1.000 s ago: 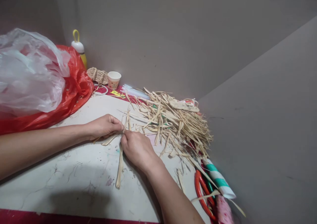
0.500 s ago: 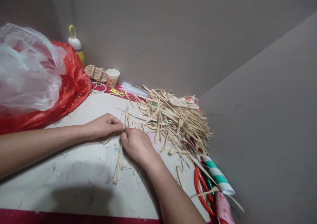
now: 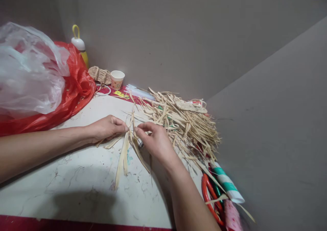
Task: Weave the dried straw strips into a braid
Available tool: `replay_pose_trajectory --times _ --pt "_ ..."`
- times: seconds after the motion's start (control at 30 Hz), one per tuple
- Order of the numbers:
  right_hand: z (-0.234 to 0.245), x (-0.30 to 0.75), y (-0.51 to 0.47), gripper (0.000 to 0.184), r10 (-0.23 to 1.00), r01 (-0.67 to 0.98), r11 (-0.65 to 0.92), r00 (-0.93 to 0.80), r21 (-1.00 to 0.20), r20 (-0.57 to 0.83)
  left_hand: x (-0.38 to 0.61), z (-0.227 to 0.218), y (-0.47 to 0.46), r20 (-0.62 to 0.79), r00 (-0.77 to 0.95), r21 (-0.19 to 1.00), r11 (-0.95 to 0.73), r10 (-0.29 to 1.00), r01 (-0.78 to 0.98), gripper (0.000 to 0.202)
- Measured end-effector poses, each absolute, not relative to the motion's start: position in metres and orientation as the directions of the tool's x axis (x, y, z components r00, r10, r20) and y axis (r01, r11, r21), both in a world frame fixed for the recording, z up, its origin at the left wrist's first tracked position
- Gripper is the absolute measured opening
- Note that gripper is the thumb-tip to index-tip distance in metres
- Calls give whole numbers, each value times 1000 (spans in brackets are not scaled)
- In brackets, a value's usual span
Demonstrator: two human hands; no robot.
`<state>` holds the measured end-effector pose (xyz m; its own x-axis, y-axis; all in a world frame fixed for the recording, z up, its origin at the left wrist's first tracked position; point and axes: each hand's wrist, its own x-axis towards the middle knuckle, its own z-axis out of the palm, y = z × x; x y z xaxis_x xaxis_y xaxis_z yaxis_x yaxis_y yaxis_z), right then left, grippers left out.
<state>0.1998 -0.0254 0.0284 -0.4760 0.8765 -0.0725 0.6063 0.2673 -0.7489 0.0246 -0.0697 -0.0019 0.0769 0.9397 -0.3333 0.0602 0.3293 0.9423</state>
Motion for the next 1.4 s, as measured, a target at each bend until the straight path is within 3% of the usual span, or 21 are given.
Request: replay_pose_trajectory --times 0.13,0.37,0.53,0.8,1.03,1.13,1.27,1.4 --pt "15 191 -27 33 806 499 34 -526 -866 -271 22 -6 -68 -314 101 949 311 944 45 17" --pt "13 195 -23 19 705 433 -65 -618 -899 -348 25 0 -70 -333 87 943 328 939 63 15" --pt "12 198 -18 18 710 447 28 -639 -894 -297 25 -2 -71 -328 69 944 324 942 71 14" --pt "23 196 -25 31 776 550 188 -591 -813 -220 26 -11 -70 -188 77 973 174 979 152 22" --pt "10 183 -40 31 710 361 -137 -613 -922 -346 26 -12 -70 -172 86 975 158 981 154 20" --pt "6 177 -49 34 717 333 -184 -598 -925 -358 24 -10 -70 -210 122 976 200 970 90 18" --pt "4 172 -59 32 779 396 -75 -550 -915 -302 23 -4 -69 -306 153 952 305 940 30 18" --pt "-2 172 -65 38 810 575 236 -562 -783 -168 23 2 -69 -344 151 937 348 927 2 19"
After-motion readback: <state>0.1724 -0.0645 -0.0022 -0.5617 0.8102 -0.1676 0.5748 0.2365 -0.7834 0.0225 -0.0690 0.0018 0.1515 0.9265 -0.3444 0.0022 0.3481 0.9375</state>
